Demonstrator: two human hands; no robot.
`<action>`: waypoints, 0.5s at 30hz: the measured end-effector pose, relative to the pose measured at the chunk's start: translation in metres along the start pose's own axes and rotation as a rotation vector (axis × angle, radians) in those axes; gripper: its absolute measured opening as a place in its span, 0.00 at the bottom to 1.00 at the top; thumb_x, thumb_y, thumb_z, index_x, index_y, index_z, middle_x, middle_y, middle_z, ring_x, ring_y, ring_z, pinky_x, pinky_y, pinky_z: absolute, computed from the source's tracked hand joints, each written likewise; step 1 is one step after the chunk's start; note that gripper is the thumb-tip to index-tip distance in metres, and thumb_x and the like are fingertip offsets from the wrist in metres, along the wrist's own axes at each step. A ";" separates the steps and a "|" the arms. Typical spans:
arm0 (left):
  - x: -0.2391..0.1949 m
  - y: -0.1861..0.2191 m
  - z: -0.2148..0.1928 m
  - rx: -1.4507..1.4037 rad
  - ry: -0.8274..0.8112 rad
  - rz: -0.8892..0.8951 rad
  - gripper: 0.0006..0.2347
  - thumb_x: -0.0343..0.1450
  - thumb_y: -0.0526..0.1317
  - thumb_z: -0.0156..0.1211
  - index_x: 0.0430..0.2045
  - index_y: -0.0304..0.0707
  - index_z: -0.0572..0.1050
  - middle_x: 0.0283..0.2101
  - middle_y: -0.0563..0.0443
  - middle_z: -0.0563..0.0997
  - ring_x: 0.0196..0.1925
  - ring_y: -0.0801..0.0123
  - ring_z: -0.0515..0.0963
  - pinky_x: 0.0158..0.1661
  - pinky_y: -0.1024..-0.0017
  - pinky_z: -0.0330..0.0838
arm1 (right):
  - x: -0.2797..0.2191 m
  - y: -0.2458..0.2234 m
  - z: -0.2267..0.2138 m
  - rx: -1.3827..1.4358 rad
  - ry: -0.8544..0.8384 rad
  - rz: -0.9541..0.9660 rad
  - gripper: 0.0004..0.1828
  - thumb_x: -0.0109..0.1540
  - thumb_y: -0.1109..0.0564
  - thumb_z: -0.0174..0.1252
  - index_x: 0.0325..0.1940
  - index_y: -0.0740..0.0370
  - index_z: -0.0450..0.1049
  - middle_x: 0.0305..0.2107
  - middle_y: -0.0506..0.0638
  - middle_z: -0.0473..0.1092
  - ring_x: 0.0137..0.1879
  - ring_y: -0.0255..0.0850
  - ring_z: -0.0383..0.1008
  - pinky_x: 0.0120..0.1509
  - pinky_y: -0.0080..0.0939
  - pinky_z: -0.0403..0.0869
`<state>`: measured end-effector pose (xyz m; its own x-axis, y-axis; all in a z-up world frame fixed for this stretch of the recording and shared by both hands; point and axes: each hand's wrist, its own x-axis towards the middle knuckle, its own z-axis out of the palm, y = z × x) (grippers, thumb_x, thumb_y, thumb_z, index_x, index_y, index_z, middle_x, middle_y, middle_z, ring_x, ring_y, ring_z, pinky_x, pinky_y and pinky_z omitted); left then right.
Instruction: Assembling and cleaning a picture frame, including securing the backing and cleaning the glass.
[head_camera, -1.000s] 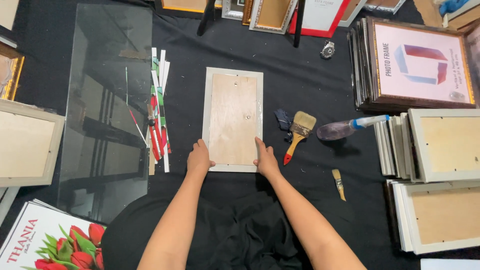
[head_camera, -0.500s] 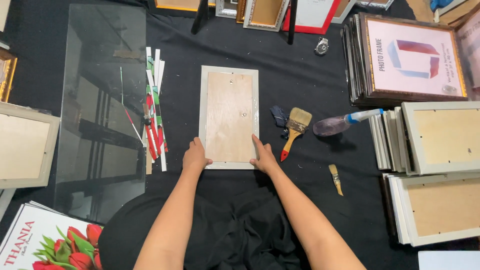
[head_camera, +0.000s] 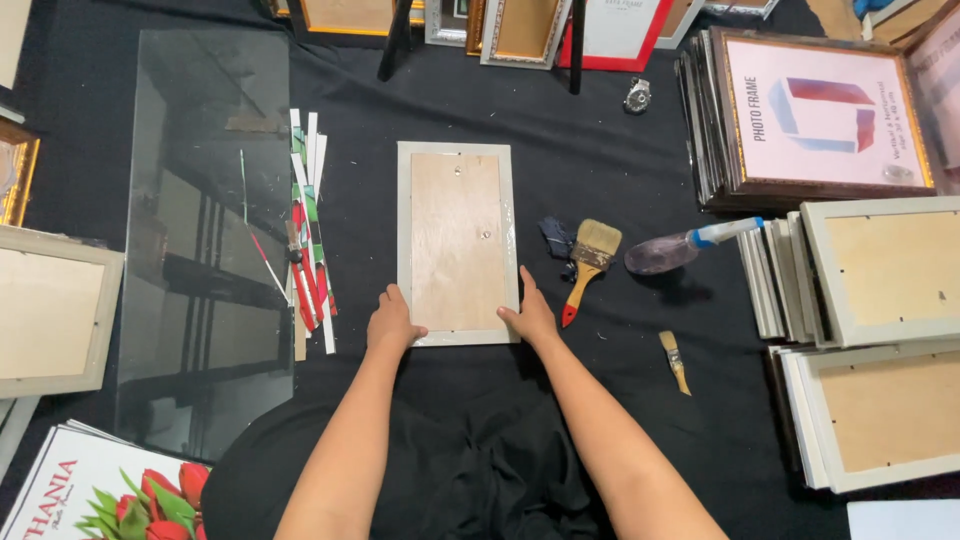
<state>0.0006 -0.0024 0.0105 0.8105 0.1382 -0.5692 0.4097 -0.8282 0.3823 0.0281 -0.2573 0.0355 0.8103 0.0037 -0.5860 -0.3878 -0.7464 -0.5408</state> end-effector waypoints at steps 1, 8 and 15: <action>0.003 0.001 0.000 0.001 0.002 0.001 0.32 0.64 0.43 0.76 0.54 0.27 0.60 0.57 0.30 0.72 0.53 0.31 0.79 0.48 0.41 0.81 | 0.001 -0.002 0.001 0.001 0.001 -0.001 0.51 0.64 0.48 0.63 0.83 0.44 0.38 0.63 0.67 0.61 0.70 0.57 0.66 0.73 0.58 0.66; 0.001 0.004 -0.003 0.011 -0.021 -0.007 0.31 0.64 0.43 0.75 0.54 0.27 0.60 0.56 0.30 0.72 0.52 0.34 0.80 0.47 0.45 0.82 | -0.005 -0.013 0.006 -0.113 0.030 0.037 0.46 0.67 0.49 0.56 0.82 0.41 0.36 0.66 0.65 0.59 0.71 0.60 0.64 0.70 0.62 0.67; 0.023 -0.007 0.008 -0.045 -0.052 -0.022 0.33 0.63 0.44 0.77 0.54 0.28 0.60 0.56 0.29 0.71 0.52 0.34 0.80 0.45 0.46 0.83 | -0.030 -0.056 -0.013 -0.412 -0.095 0.009 0.42 0.70 0.46 0.50 0.81 0.28 0.34 0.60 0.65 0.63 0.65 0.67 0.70 0.63 0.62 0.74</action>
<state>0.0126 0.0024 -0.0111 0.7789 0.1266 -0.6143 0.4465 -0.7997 0.4014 0.0315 -0.2246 0.0912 0.7562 0.0429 -0.6529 -0.1709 -0.9503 -0.2604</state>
